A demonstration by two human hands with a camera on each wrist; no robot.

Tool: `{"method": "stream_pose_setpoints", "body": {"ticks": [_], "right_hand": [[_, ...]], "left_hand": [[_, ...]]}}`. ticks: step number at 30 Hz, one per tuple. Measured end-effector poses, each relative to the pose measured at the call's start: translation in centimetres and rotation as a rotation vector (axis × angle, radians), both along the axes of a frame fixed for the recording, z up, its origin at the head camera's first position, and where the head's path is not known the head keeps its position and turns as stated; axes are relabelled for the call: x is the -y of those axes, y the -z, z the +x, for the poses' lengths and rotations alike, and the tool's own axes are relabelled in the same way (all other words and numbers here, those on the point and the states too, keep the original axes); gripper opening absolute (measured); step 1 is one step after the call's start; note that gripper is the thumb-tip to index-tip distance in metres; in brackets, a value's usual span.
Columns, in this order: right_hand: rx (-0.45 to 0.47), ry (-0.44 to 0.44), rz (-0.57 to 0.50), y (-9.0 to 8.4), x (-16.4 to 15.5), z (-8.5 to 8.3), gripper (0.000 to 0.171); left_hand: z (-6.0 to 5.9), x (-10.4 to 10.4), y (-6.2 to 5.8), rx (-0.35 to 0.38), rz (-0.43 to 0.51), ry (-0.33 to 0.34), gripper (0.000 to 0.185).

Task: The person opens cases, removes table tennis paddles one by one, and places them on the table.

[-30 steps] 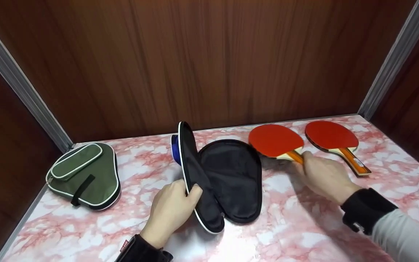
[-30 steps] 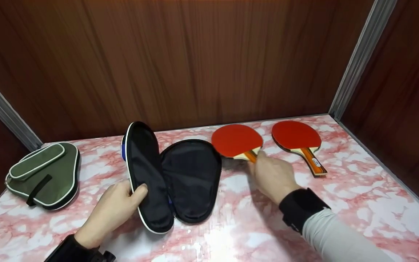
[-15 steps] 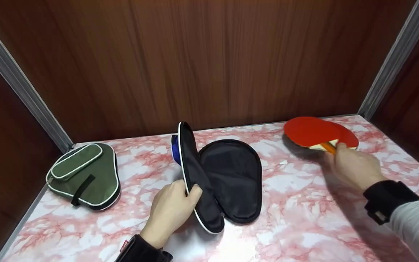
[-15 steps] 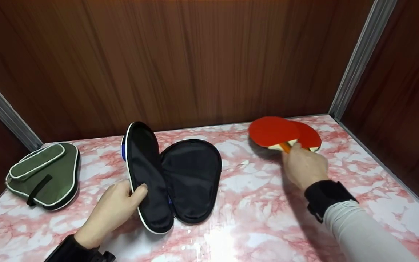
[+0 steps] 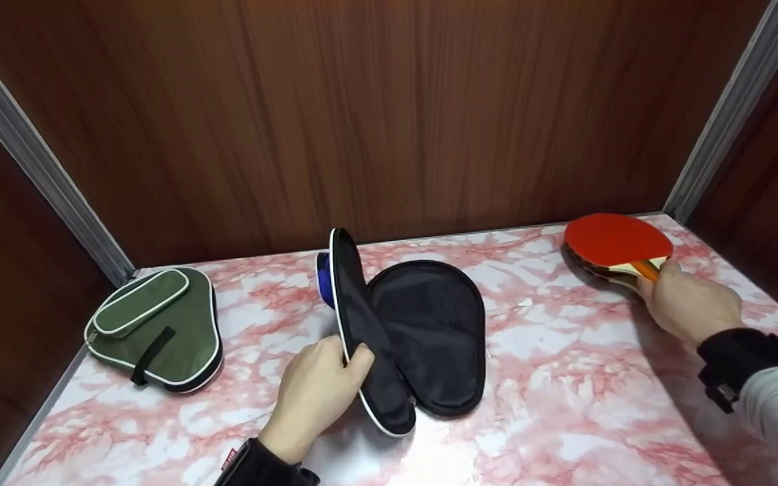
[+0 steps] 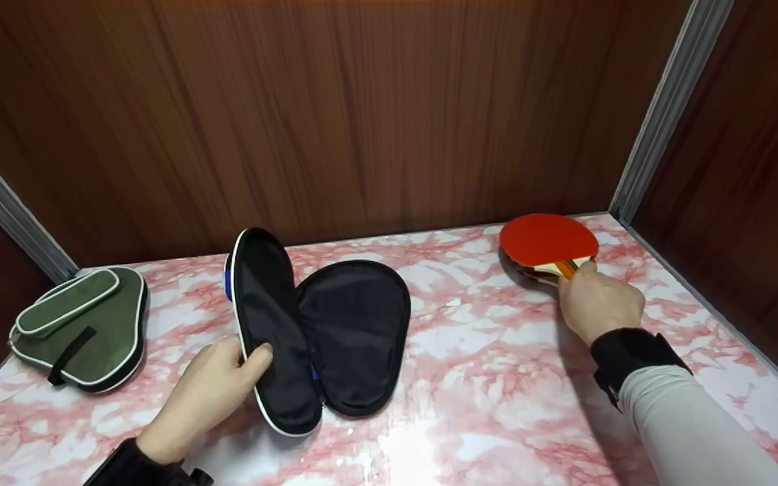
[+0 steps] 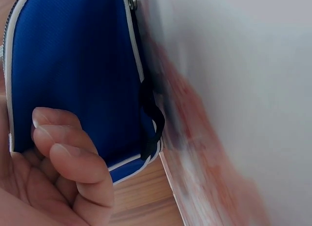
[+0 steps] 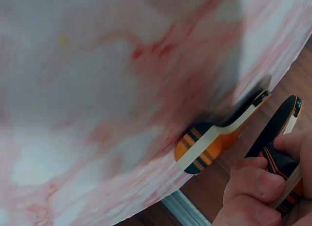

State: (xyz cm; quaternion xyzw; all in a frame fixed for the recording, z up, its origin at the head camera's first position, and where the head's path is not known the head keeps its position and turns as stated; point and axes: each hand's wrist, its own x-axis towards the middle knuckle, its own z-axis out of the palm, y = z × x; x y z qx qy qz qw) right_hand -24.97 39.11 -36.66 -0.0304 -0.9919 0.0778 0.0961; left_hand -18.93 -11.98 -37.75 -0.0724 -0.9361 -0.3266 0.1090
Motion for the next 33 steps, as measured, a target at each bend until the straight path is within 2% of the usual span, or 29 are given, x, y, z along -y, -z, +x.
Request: {"method": "stream_pose_setpoints", "body": {"ticks": [5, 10, 17, 25, 33], "right_hand": [[0.044, 0.019, -0.018, -0.2, -0.7, -0.1, 0.043], [0.107, 0.028, -0.023, -0.4, -1.4, -0.4, 0.045], [0.098, 0.048, -0.02, -0.3, -1.6, -0.5, 0.045], [0.128, 0.076, -0.01, -0.5, -1.6, -0.3, 0.045], [0.202, 0.105, -0.013, -1.1, -1.8, -0.4, 0.048]], "left_hand": [[0.0, -0.1, 0.0, -0.004, -0.008, 0.002, 0.037], [0.0, -0.2, -0.1, -0.001, -0.004, 0.004, 0.037], [0.0, -0.4, -0.2, -0.02, -0.002, 0.018, 0.037], [0.2, -0.5, -0.5, -0.014, -0.004, 0.014, 0.037], [0.2, -0.5, -0.5, -0.011, 0.001, 0.009, 0.037]]}}
